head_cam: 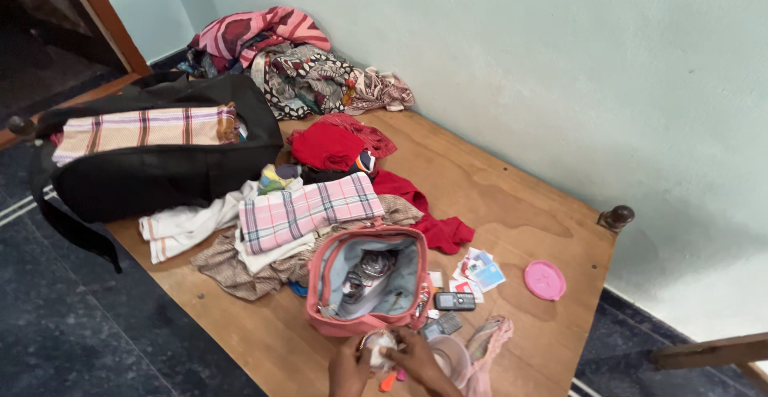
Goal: The person unpacks a pink handbag on a wooden table, removing items such as a remote control, a small plastic container, and several cards. They then place these items back into the bag one by one, rearranging the contents.
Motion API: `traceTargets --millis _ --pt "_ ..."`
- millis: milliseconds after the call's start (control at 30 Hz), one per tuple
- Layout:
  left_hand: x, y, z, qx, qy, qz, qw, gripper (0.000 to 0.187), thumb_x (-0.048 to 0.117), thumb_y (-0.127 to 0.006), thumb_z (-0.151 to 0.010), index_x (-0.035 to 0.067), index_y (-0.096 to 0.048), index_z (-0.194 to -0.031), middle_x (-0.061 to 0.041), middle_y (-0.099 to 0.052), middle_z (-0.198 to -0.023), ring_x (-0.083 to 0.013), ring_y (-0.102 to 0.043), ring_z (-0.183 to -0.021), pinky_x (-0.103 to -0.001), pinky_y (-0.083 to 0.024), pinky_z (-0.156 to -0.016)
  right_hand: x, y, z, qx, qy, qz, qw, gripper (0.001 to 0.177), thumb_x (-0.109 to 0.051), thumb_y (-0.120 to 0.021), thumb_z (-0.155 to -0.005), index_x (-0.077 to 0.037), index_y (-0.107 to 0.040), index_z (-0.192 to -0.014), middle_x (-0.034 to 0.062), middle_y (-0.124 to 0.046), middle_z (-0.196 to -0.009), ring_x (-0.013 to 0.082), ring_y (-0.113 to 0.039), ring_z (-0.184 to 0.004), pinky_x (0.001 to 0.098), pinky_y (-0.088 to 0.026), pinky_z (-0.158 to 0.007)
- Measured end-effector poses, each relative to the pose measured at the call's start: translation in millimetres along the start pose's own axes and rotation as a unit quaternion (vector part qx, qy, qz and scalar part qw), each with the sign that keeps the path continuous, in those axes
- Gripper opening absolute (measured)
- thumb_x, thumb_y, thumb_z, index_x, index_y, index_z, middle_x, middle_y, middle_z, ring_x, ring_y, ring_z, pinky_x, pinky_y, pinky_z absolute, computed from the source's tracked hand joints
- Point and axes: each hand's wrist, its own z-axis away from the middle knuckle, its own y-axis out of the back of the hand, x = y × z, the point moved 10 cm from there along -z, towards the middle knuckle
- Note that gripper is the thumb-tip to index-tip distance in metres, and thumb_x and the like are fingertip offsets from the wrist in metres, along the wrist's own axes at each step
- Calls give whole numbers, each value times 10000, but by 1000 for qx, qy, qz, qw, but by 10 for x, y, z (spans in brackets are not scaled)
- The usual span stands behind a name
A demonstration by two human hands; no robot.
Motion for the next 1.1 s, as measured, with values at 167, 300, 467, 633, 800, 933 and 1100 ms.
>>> traceTargets --millis 167,300,467,633,800,933,1100 --pt "172 134 -571 -88 73 56 992 318 224 -671 -884 42 -722 -1140 -184 -798 -842 -275 -811 -739 -412 -624 -661 90 70 -570 53 -41 -34 997 405 -150 -781 -879 -1 -694 -1246 91 -774 -1008 147 -725 -813 293 -610 -634" --pt "107 74 -1195 -87 57 47 993 340 247 -647 -895 32 -721 -1148 -188 -781 -861 -304 -796 -782 -428 -618 -717 20 195 -1113 100 -55 -59 992 365 -116 -767 -867 7 -688 -1201 87 -782 -997 153 -756 -793 296 -638 -619" --pt "-155 -197 -1549 -96 33 -60 993 318 201 -612 -888 26 -716 -1132 -226 -748 -979 -421 -717 -964 -487 -550 -830 195 138 -1391 118 -144 -112 976 359 -107 -765 -858 8 -693 -1190 99 -772 -951 181 -744 -721 326 -630 -583" --pt "-532 -463 -1577 -154 138 13 978 348 99 -558 -850 19 -688 -1163 -245 -736 -1084 -426 -689 -1073 -474 -513 -935 176 109 -1439 176 -100 44 978 398 -133 -858 -788 17 -752 -1141 136 -801 -886 193 -756 -694 344 -619 -600" --pt "-749 -617 -1527 -164 223 111 954 397 42 -512 -865 57 -628 -1245 -200 -710 -1205 -340 -679 -1129 -419 -504 -974 535 -19 -1558 181 -282 106 936 483 -164 -825 -759 -110 -696 -1221 128 -783 -997 286 -801 -786 388 -645 -710" --pt "-611 -604 -1644 -148 123 17 981 372 6 -514 -845 21 -689 -1174 -205 -716 -1183 -329 -677 -1135 -400 -496 -1004 347 -85 -1800 169 -222 300 912 472 -254 -843 -736 -162 -760 -1191 163 -769 -1079 311 -742 -1017 416 -582 -909" --pt "-698 -613 -1609 -143 150 63 976 348 15 -498 -845 16 -653 -1157 -204 -705 -1134 -356 -677 -1075 -425 -508 -963 300 -76 -1841 215 -190 260 922 506 -248 -873 -690 -115 -743 -1160 153 -747 -1107 332 -716 -1067 429 -564 -951"
